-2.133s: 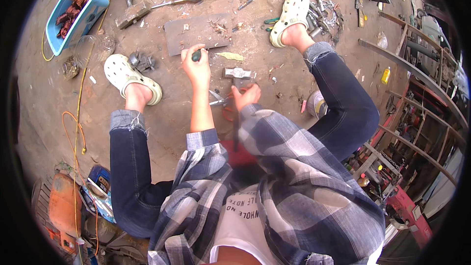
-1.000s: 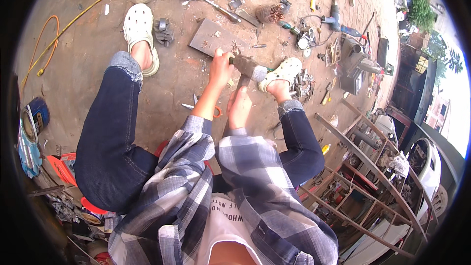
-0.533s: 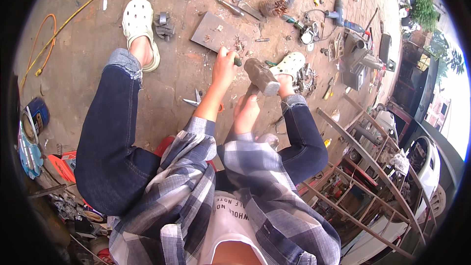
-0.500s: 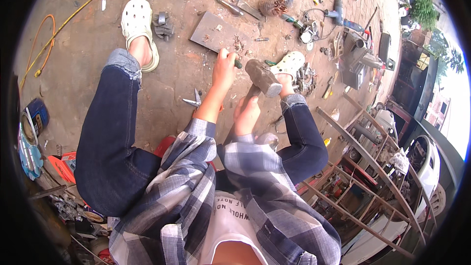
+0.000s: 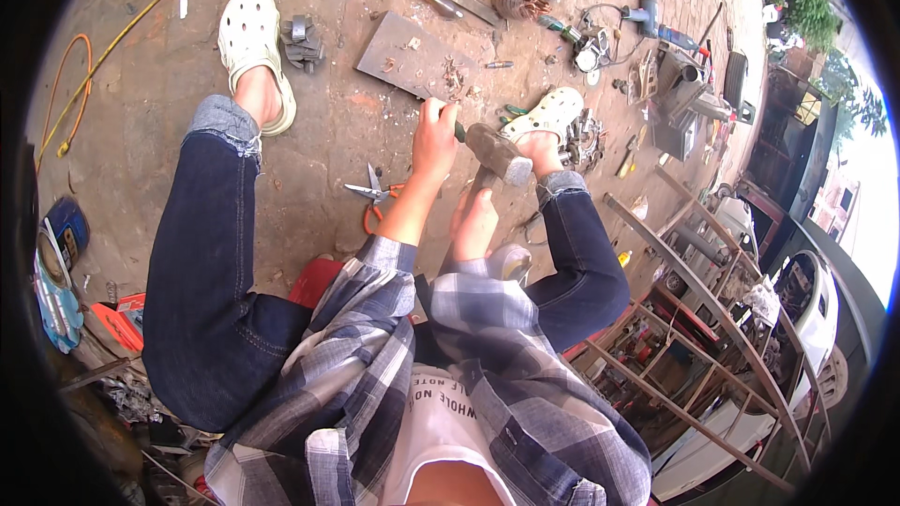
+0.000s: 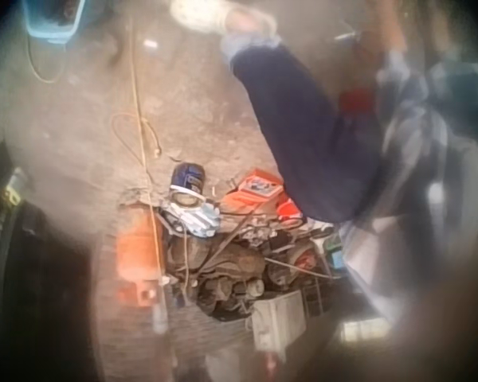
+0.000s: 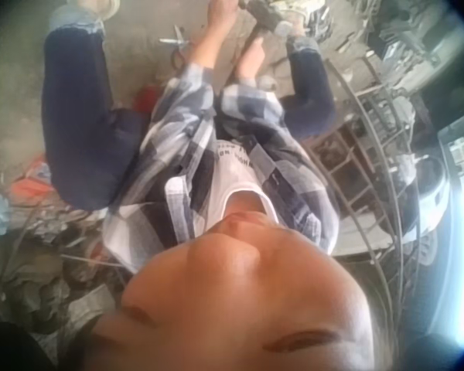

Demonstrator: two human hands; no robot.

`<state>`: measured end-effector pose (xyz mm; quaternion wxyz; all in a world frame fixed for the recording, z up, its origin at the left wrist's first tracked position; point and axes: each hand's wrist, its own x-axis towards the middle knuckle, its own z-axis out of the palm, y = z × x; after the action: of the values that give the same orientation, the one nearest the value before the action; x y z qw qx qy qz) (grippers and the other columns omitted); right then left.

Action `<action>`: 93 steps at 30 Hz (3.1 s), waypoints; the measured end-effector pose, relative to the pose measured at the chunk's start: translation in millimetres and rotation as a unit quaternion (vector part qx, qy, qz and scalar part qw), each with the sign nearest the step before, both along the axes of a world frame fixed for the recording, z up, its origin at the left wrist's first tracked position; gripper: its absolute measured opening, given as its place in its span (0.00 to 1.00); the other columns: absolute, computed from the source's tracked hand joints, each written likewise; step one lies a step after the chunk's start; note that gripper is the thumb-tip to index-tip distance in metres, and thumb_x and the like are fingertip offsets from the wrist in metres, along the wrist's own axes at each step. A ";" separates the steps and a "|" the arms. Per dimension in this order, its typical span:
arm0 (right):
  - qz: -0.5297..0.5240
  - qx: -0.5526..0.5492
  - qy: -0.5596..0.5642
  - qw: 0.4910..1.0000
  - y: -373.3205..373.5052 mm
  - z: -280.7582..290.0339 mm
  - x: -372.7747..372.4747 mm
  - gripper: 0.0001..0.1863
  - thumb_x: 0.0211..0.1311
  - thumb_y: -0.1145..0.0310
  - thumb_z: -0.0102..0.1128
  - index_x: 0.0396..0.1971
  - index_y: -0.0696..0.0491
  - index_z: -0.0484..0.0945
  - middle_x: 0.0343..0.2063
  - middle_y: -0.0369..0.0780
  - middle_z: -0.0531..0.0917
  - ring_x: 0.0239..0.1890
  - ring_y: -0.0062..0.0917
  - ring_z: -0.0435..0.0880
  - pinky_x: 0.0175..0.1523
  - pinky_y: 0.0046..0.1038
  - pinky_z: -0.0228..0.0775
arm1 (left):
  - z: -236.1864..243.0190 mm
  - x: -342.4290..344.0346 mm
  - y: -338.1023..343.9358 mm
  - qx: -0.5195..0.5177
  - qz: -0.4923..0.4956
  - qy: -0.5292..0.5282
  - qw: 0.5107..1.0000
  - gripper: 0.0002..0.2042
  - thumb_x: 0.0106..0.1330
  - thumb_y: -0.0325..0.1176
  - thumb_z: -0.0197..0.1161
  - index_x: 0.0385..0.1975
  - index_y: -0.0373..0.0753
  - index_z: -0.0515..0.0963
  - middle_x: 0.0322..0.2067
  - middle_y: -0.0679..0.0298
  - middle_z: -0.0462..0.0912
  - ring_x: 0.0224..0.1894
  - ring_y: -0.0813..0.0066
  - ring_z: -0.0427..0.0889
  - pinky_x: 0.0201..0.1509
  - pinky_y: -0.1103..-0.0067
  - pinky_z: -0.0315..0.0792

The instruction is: The person sits on the floor and repeatedly hammers a small metal piece placed on a flat metal plate. They use a hammer and a small green-handled tool to hold and adjust the metal piece while striking it.

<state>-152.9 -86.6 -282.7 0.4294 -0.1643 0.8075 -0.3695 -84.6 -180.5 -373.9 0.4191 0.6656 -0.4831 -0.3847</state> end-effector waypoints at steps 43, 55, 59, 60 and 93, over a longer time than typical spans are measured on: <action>0.080 -0.021 0.078 0.994 -0.5 -11.7 1.8 0.30 0.69 0.42 0.33 0.18 0.52 0.65 0.04 0.33 0.60 0.04 0.19 0.55 0.10 0.22 0.45 | -3.2 15.5 -18.7 0.001 0.084 0.100 0.991 0.12 0.46 0.17 0.59 0.30 0.41 0.76 0.31 0.59 0.70 0.37 0.57 0.73 0.39 0.68 0.70; 0.089 0.091 0.017 0.992 11.4 -20.4 9.1 0.27 0.68 0.46 0.42 0.14 0.50 0.66 0.09 0.28 0.62 0.09 0.13 0.58 0.15 0.21 0.45 | -44.9 68.7 -17.4 0.083 0.390 0.034 0.916 0.11 0.58 0.28 0.57 0.41 0.37 0.74 0.36 0.54 0.79 0.38 0.53 0.78 0.42 0.66 0.70; 0.127 0.165 -0.012 0.978 11.4 -34.2 13.3 0.26 0.67 0.47 0.46 0.14 0.50 0.65 0.09 0.28 0.63 0.09 0.13 0.58 0.15 0.21 0.46 | -76.8 105.1 -27.7 0.196 0.347 0.021 0.917 0.10 0.57 0.34 0.62 0.37 0.39 0.80 0.27 0.54 0.82 0.31 0.56 0.82 0.36 0.66 0.72; 0.146 0.191 -0.025 0.970 14.7 -44.8 9.1 0.24 0.66 0.46 0.46 0.21 0.52 0.68 0.07 0.29 0.60 0.06 0.14 0.56 0.12 0.20 0.47 | -80.0 109.2 -33.8 0.203 0.322 0.001 0.925 0.10 0.57 0.35 0.62 0.37 0.40 0.80 0.28 0.54 0.82 0.32 0.55 0.82 0.37 0.66 0.72; 0.393 -0.167 0.133 0.894 -170.3 -52.2 54.1 0.09 0.52 0.79 0.62 0.35 0.57 0.79 0.28 0.37 0.81 0.28 0.17 0.77 0.37 0.20 0.71 | 2.5 78.0 -50.1 0.177 0.216 0.637 0.719 0.05 0.59 0.25 0.63 0.33 0.33 0.76 0.12 0.78 0.63 0.11 0.92 0.56 0.14 0.88 0.47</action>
<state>-98.8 -256.9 -334.9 0.3949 -0.5850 0.6530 -0.2747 -6.6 -230.6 -371.4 0.5741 0.4118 0.1313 -0.6954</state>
